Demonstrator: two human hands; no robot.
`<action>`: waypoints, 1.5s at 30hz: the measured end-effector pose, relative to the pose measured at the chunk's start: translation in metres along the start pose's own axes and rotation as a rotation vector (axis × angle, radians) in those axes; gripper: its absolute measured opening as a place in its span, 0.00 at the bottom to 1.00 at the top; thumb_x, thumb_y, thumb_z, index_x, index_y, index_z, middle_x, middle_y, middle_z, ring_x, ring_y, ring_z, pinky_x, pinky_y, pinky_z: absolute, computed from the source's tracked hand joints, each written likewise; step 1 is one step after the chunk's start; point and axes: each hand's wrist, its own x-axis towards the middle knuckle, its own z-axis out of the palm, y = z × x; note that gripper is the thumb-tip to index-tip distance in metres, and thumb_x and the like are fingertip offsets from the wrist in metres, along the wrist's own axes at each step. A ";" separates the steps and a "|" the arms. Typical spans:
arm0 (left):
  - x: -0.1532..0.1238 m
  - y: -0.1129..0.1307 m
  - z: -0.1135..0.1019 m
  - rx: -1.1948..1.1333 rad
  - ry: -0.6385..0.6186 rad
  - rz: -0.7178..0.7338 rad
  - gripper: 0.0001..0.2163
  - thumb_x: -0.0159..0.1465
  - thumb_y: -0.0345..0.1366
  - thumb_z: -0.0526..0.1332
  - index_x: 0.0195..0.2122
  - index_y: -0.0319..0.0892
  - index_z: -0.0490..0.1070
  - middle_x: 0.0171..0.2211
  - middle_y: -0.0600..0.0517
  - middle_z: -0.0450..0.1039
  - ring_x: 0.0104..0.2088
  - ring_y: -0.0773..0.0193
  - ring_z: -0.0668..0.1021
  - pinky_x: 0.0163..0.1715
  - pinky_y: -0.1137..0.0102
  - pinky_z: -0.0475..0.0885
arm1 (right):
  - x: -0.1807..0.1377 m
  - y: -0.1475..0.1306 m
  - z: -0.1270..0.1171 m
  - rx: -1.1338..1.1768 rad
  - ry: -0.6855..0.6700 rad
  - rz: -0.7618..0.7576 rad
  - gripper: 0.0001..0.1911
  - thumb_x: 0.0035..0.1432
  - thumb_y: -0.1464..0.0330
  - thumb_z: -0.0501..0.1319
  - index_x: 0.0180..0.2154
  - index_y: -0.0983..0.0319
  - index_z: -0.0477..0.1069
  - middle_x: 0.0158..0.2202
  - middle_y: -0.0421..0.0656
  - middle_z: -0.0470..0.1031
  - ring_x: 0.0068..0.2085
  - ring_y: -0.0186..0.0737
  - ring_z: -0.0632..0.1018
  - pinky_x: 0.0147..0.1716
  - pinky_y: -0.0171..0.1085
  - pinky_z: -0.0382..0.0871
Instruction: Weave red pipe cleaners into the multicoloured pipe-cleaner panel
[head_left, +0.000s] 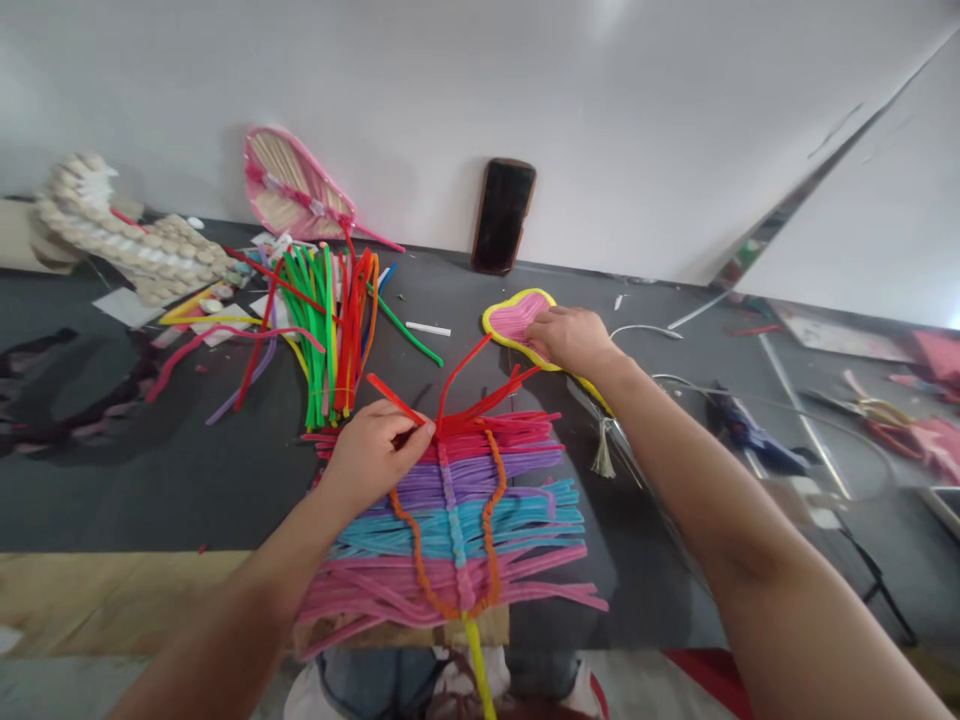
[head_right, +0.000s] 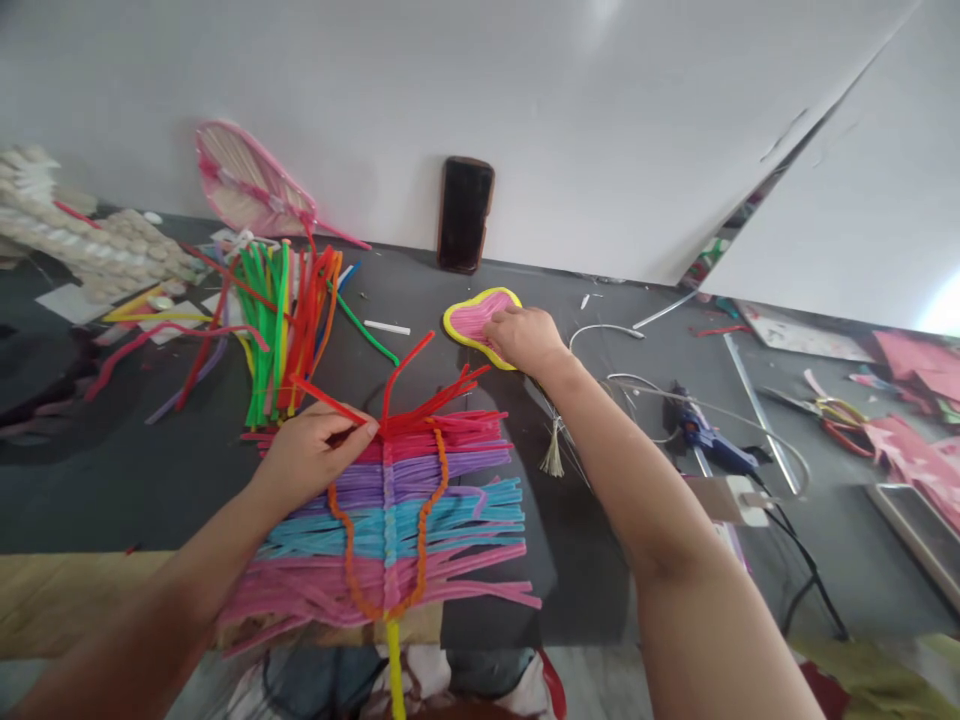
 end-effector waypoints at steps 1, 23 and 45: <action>0.000 0.000 0.000 -0.003 0.002 0.003 0.17 0.66 0.40 0.56 0.21 0.43 0.74 0.23 0.51 0.77 0.29 0.62 0.77 0.31 0.69 0.69 | 0.000 -0.002 0.000 0.000 0.003 0.003 0.13 0.65 0.69 0.54 0.41 0.61 0.77 0.44 0.52 0.79 0.48 0.48 0.77 0.40 0.40 0.69; 0.010 0.052 -0.064 0.028 0.495 0.153 0.09 0.67 0.30 0.56 0.46 0.46 0.72 0.42 0.49 0.74 0.46 0.60 0.76 0.50 0.64 0.72 | -0.048 -0.033 -0.029 1.652 0.799 0.022 0.25 0.45 0.46 0.68 0.41 0.52 0.69 0.39 0.41 0.79 0.37 0.44 0.80 0.39 0.47 0.77; 0.056 0.116 -0.063 0.243 0.259 0.173 0.04 0.59 0.28 0.62 0.29 0.42 0.71 0.31 0.52 0.74 0.37 0.59 0.75 0.42 0.64 0.71 | -0.056 -0.083 -0.048 1.826 0.404 -0.195 0.20 0.47 0.49 0.70 0.30 0.57 0.71 0.27 0.37 0.76 0.24 0.33 0.72 0.25 0.34 0.71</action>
